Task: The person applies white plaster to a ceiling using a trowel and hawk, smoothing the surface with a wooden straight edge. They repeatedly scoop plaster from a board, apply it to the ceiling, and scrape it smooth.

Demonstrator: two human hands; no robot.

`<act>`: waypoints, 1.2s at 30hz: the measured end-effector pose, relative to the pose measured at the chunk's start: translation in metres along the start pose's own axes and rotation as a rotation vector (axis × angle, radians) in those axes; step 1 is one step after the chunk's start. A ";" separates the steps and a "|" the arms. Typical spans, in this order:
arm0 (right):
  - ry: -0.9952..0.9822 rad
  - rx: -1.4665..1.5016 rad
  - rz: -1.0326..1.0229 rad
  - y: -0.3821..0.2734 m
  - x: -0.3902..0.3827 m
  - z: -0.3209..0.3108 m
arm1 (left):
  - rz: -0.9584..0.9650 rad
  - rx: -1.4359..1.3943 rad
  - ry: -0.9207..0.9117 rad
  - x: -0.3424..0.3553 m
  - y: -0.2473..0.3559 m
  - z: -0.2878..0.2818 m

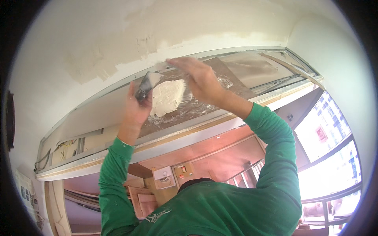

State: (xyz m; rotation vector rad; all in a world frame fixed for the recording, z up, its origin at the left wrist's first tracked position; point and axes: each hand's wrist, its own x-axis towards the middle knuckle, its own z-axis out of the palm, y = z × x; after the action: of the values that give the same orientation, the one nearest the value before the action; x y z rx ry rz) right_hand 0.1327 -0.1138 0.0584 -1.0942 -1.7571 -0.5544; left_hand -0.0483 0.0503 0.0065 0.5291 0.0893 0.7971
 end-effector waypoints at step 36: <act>0.673 1.360 1.245 0.153 0.100 0.184 | 1.435 2.140 -0.080 -0.011 0.165 -0.093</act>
State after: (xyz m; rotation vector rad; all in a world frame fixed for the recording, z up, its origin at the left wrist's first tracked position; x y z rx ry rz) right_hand 0.1612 0.1437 0.0513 -0.6075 -0.3330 0.8702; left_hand -0.1899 0.1765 0.0047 2.8495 0.5443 1.8913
